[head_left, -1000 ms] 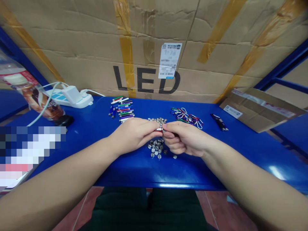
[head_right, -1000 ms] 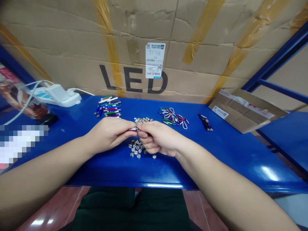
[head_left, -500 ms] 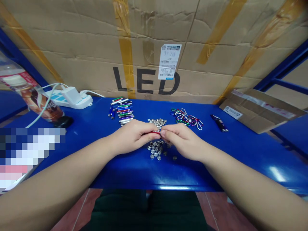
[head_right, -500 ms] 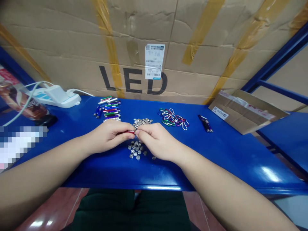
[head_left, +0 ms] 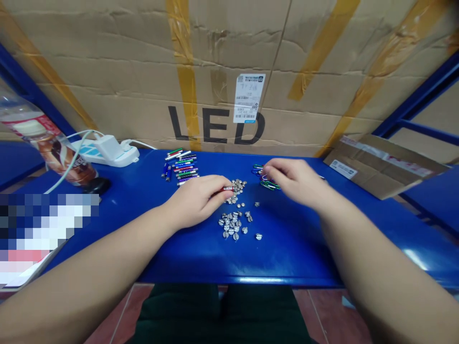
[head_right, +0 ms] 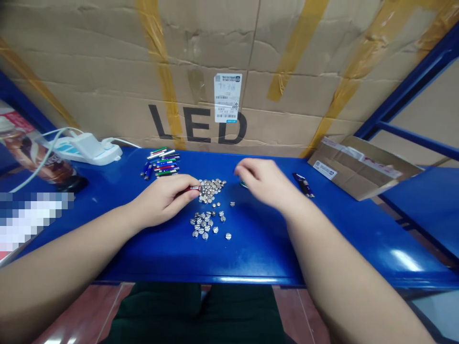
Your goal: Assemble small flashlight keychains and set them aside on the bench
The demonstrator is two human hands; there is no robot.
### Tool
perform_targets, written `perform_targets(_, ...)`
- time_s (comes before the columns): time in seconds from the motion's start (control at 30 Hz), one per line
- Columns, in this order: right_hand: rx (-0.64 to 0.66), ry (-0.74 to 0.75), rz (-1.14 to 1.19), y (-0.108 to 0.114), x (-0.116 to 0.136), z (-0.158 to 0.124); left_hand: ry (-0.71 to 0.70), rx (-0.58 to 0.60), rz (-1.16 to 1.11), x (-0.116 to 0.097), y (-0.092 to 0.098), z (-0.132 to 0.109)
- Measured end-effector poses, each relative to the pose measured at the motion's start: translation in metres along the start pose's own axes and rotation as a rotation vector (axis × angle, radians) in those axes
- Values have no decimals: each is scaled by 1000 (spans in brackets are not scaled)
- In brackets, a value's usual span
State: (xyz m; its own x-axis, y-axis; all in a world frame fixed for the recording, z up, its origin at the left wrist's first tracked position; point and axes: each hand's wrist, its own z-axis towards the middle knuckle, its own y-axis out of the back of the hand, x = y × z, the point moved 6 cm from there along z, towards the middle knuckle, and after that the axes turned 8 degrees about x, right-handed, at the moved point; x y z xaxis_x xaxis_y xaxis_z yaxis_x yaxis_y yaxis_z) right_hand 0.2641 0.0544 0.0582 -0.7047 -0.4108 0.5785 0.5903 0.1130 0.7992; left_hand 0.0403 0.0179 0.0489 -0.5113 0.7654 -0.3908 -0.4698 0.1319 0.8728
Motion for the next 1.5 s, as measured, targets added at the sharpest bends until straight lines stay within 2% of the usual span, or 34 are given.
perform_targets(0.07, -80, -195, -282, 27, -38, 2, 41, -24, -49, 8, 3, 1)
perform_targets(0.1, -62, -294, -372, 34, -57, 3, 64, -42, -72, 14, 5, 1)
perform_targets(0.17, 37, -442, -443, 39, -88, 5, 98, -51, -109, 24, 6, 1)
perform_targets(0.23, 121, -475, -405, 33, -104, 7, 121, -47, -123, 31, 5, 1)
perform_targets(0.37, 136, -501, -402, 20, -112, 14, 158, -35, -135, 37, 1, 1)
perform_targets(0.53, 39, -505, -451, 21, -116, 16, 172, -24, -136, 38, -1, 2)
perform_targets(0.6, -66, -504, -415, 30, -117, 13, 180, -20, -141, 39, -2, 2)
perform_targets(0.67, -263, -462, -300, 41, -112, 9, 192, -16, -146, 40, -2, 2)
perform_targets(0.73, -400, -372, -44, 44, -104, 7, 195, -5, -150, 39, -3, 2)
perform_targets(0.8, -338, -243, 268, 31, -89, 12, 195, 7, -153, 38, -4, 2)
perform_targets(0.9, -141, -71, 523, 2, -52, 17, 195, 19, -162, 35, -6, 3)
perform_targets(1.03, 3, -45, 771, -34, -14, 18, 197, 12, -203, 33, -7, 3)
perform_targets(1.13, 29, -36, 935, -51, 1, 18, 219, 3, -245, 32, -9, 5)
perform_targets(1.3, -41, 34, 1016, -62, 12, 19, 244, -11, -287, 32, -14, 6)
perform_targets(1.5, -18, 22, 949, -70, 18, 17, 265, -58, -424, 35, -16, 5)
